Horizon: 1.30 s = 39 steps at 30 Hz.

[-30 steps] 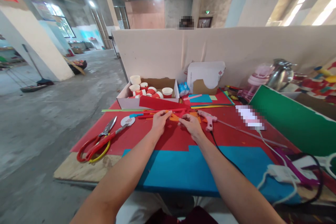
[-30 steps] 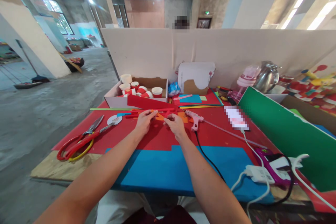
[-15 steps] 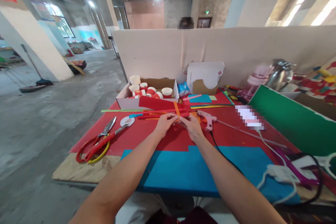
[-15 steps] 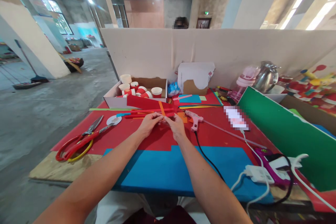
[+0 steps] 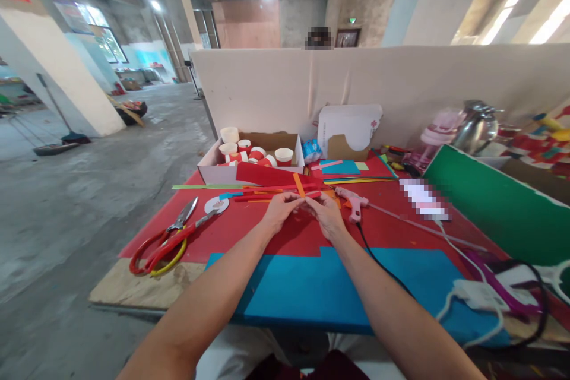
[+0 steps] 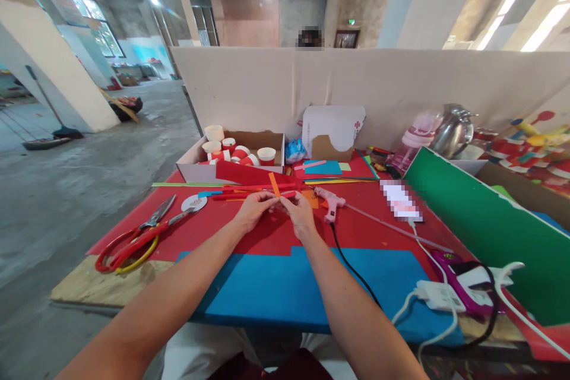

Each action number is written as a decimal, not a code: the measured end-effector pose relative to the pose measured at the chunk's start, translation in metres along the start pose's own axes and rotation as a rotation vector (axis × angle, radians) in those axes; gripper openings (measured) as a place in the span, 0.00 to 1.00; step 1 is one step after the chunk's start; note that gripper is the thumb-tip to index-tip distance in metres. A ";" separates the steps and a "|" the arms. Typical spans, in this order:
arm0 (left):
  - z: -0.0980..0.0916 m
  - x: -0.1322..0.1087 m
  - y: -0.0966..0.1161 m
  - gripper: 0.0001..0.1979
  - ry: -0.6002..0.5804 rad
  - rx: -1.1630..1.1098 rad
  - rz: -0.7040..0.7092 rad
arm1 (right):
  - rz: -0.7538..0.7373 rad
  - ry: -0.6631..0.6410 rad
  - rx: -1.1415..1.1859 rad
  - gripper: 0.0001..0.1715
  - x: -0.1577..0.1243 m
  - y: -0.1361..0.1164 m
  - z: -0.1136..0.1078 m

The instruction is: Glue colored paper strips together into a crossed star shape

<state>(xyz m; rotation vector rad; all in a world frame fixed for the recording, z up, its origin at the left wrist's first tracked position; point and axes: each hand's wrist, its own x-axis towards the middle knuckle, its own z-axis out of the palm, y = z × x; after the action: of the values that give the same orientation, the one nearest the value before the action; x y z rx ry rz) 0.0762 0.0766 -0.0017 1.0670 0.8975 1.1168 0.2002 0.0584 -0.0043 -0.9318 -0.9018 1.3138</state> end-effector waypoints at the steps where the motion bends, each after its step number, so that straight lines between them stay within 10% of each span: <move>1: 0.000 0.000 0.000 0.14 0.011 0.003 0.002 | -0.007 0.005 -0.011 0.18 0.000 0.000 0.000; 39: -0.002 0.003 -0.003 0.12 0.053 -0.004 0.030 | 0.132 -0.083 0.041 0.20 0.000 0.000 -0.004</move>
<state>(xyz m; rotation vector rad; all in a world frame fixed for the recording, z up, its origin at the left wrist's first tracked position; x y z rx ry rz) 0.0755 0.0802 -0.0049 1.0546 0.9239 1.1758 0.2037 0.0582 -0.0052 -0.9225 -0.8859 1.4878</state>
